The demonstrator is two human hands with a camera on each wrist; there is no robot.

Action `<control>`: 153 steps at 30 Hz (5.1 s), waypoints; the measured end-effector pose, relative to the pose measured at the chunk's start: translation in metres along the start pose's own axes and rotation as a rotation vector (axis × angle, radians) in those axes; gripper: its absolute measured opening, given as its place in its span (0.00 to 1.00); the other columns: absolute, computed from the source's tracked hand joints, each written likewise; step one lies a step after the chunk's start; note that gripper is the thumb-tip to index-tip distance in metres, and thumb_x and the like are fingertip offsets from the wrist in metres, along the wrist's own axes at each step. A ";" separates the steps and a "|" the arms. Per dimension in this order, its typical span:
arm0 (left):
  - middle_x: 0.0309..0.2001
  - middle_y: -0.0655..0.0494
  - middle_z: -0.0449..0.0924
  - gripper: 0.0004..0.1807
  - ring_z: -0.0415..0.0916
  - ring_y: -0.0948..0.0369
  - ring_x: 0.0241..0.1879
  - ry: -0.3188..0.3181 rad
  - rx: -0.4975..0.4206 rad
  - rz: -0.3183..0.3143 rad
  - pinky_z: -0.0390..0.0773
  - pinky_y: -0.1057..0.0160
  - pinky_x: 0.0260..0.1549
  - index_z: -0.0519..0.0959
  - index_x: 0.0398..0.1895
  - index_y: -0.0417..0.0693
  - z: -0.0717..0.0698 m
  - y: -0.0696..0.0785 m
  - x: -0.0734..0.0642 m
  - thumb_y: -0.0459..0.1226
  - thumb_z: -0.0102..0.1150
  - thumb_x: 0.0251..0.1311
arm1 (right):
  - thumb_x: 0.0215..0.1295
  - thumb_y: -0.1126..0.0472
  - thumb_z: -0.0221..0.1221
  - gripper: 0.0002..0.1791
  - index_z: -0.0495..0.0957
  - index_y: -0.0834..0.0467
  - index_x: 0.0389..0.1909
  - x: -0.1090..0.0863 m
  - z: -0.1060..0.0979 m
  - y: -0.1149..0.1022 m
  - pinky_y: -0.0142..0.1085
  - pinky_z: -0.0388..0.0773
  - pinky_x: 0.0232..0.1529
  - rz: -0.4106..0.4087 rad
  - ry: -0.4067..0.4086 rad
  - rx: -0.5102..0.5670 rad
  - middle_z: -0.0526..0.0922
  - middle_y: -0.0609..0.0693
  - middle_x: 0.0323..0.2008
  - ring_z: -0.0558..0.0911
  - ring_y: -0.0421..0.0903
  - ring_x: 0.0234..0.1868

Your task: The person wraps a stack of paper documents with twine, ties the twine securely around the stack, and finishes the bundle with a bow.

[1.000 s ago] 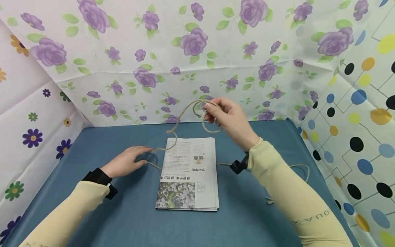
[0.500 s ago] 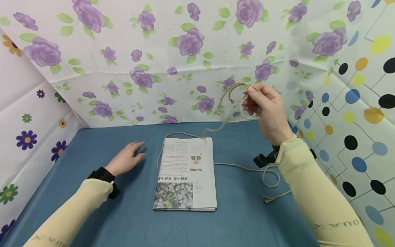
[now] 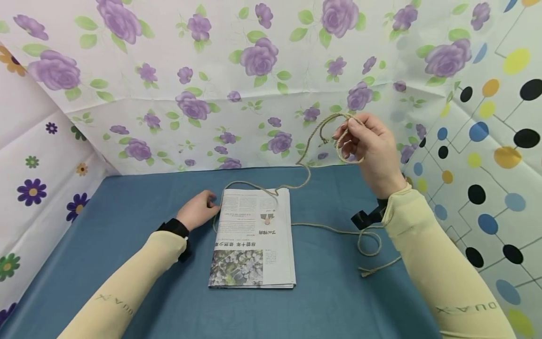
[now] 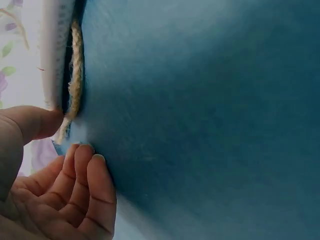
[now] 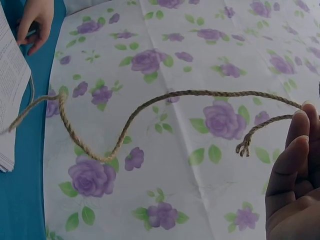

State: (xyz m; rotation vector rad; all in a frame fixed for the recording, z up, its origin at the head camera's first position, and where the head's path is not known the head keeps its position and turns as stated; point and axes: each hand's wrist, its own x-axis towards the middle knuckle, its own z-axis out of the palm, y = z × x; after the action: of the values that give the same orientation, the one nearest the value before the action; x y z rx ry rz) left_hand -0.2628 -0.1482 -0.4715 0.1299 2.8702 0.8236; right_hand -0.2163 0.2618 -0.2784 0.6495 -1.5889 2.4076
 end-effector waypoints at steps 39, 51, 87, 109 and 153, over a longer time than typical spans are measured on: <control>0.53 0.40 0.72 0.14 0.73 0.49 0.42 0.094 -0.260 0.056 0.72 0.51 0.37 0.74 0.58 0.39 0.001 -0.014 0.002 0.36 0.43 0.79 | 0.79 0.59 0.54 0.13 0.75 0.66 0.39 0.005 -0.015 0.018 0.35 0.72 0.26 0.079 0.034 -0.047 0.85 0.58 0.37 0.81 0.51 0.31; 0.52 0.51 0.79 0.09 0.74 0.52 0.53 0.036 -0.181 0.343 0.74 0.48 0.52 0.83 0.53 0.49 -0.005 -0.002 -0.033 0.38 0.57 0.76 | 0.80 0.58 0.50 0.09 0.72 0.61 0.40 0.001 -0.081 0.012 0.33 0.80 0.22 0.020 0.507 -0.261 0.85 0.56 0.43 0.85 0.48 0.26; 0.44 0.58 0.83 0.09 0.75 0.56 0.45 0.031 0.109 0.464 0.73 0.54 0.48 0.88 0.48 0.53 0.027 0.033 -0.046 0.36 0.61 0.73 | 0.66 0.62 0.69 0.03 0.86 0.52 0.39 -0.065 -0.119 0.154 0.50 0.78 0.48 0.234 -0.687 -1.642 0.78 0.47 0.37 0.77 0.51 0.41; 0.76 0.44 0.63 0.32 0.54 0.43 0.76 -0.161 0.167 0.564 0.55 0.43 0.72 0.70 0.75 0.49 0.025 0.024 -0.053 0.48 0.63 0.71 | 0.71 0.66 0.58 0.06 0.81 0.64 0.41 -0.069 -0.171 0.136 0.60 0.76 0.41 0.357 -0.305 -1.774 0.79 0.62 0.38 0.75 0.63 0.44; 0.69 0.50 0.74 0.23 0.68 0.54 0.69 -0.169 0.308 0.954 0.62 0.56 0.70 0.75 0.71 0.51 0.051 0.094 -0.083 0.42 0.58 0.75 | 0.55 0.73 0.63 0.14 0.81 0.49 0.32 -0.145 -0.170 0.053 0.40 0.71 0.31 0.445 -0.614 -1.540 0.76 0.39 0.31 0.72 0.39 0.30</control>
State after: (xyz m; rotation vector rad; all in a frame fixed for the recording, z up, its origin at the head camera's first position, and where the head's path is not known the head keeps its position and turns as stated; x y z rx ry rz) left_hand -0.1685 -0.0526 -0.4535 1.5850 2.6531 0.4051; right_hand -0.1513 0.4067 -0.4450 0.6521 -3.2406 0.4201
